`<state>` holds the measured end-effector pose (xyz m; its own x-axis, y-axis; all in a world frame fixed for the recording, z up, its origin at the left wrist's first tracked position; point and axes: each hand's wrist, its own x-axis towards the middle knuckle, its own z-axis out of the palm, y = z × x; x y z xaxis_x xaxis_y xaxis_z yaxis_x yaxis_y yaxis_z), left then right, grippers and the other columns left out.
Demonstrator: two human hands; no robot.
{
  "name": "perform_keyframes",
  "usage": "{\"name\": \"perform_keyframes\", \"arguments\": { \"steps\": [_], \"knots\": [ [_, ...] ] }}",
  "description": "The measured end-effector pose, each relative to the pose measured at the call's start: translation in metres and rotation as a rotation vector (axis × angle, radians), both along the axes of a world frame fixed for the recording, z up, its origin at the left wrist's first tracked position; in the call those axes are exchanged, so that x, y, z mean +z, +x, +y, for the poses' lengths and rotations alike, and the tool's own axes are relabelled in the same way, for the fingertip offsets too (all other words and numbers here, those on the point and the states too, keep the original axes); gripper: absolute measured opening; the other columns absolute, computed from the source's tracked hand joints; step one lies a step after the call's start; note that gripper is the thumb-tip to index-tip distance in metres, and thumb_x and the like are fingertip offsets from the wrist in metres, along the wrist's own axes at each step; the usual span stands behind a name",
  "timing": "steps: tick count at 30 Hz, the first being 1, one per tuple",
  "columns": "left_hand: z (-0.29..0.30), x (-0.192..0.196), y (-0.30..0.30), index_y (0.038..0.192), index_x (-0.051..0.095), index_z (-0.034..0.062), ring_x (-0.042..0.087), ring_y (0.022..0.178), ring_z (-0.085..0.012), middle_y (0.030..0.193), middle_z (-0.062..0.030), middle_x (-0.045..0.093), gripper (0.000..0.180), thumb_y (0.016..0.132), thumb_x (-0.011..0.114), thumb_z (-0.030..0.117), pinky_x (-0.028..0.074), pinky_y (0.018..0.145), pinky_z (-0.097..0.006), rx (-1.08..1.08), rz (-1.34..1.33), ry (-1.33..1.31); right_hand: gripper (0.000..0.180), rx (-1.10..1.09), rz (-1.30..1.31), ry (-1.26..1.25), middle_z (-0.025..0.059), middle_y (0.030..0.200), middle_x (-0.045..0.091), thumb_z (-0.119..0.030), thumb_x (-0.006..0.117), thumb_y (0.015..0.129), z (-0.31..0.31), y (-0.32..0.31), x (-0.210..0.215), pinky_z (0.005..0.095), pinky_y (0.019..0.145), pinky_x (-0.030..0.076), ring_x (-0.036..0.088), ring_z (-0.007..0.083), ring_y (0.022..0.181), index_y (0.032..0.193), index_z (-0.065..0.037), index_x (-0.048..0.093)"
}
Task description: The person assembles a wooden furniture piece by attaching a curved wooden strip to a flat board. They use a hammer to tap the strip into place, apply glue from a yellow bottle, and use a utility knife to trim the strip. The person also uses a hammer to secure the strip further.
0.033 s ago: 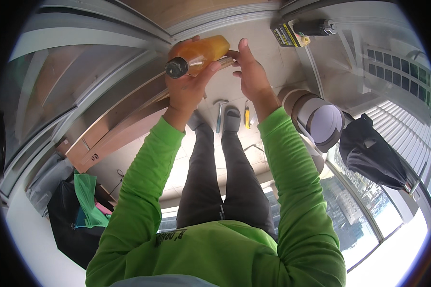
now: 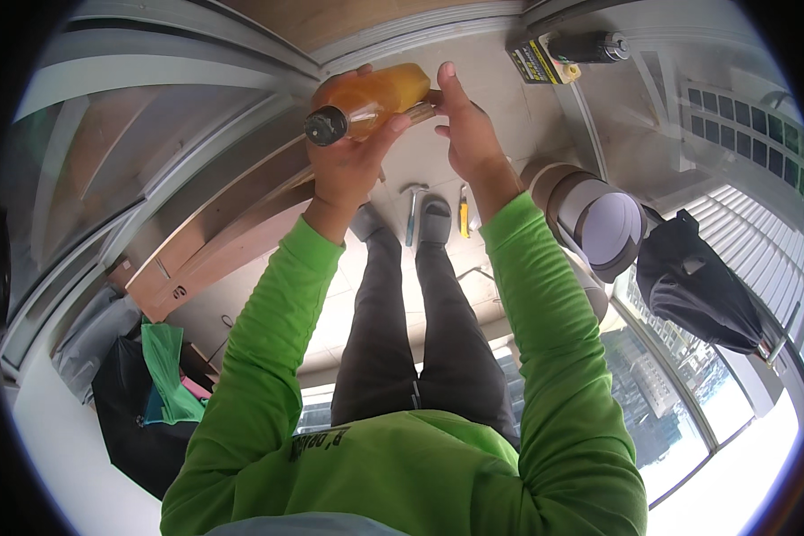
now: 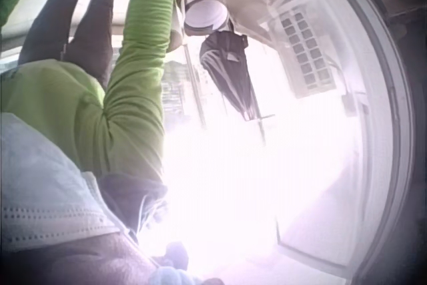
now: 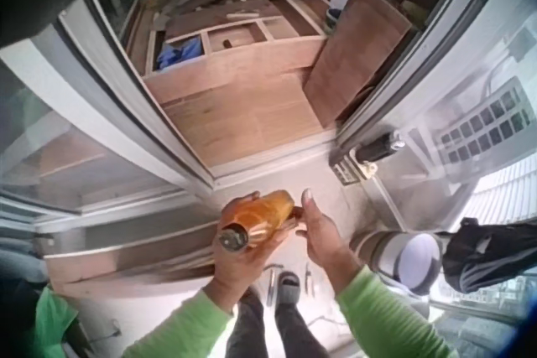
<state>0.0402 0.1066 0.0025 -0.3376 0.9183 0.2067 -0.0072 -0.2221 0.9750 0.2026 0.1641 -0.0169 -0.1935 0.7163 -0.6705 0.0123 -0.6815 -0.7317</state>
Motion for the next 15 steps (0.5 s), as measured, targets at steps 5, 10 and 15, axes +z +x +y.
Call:
{"name": "perform_keyframes", "arguments": {
  "steps": [5, 10, 15],
  "knots": [
    [0.002, -0.006, -0.006, 0.132, 0.048, 0.0067, 0.065, 0.114, -0.0263, 0.130, -0.0151, 0.062, 0.075, 0.073, 0.091, 0.022, 0.054, 0.096, -0.034, -0.028, 0.193, 0.054, 0.084, 0.079, -0.116, -0.073, 0.0144, 0.138, 0.055, -0.068, 0.066, 0.083, 0.027, -0.028, 0.040, 0.0438, 0.114, 0.023, 0.043, 0.0259, 0.130, 0.132, 0.001, 0.059],
    [0.000, -0.007, -0.003, 0.138, 0.039, 0.0076, 0.056, 0.125, -0.0258, 0.142, -0.0177, 0.051, 0.081, 0.074, 0.088, 0.013, 0.049, 0.104, -0.036, -0.106, 0.177, 0.043, 0.057, -0.021, -0.010, -0.083, 0.0107, 0.119, 0.066, -0.052, 0.069, 0.083, 0.042, -0.032, 0.044, 0.0442, 0.114, 0.025, 0.053, 0.0254, 0.119, 0.113, -0.004, 0.066],
    [0.003, 0.004, -0.004, 0.147, 0.031, 0.0067, 0.056, 0.124, -0.0257, 0.147, -0.0186, 0.046, 0.093, 0.074, 0.087, 0.016, 0.051, 0.100, -0.038, -0.189, 0.228, -0.094, 0.042, -0.268, 0.339, -0.117, 0.0089, 0.111, 0.067, -0.043, 0.066, 0.086, 0.055, -0.011, 0.013, 0.0497, 0.105, 0.037, 0.060, 0.0267, 0.108, 0.113, -0.010, 0.062]
  ]
}}
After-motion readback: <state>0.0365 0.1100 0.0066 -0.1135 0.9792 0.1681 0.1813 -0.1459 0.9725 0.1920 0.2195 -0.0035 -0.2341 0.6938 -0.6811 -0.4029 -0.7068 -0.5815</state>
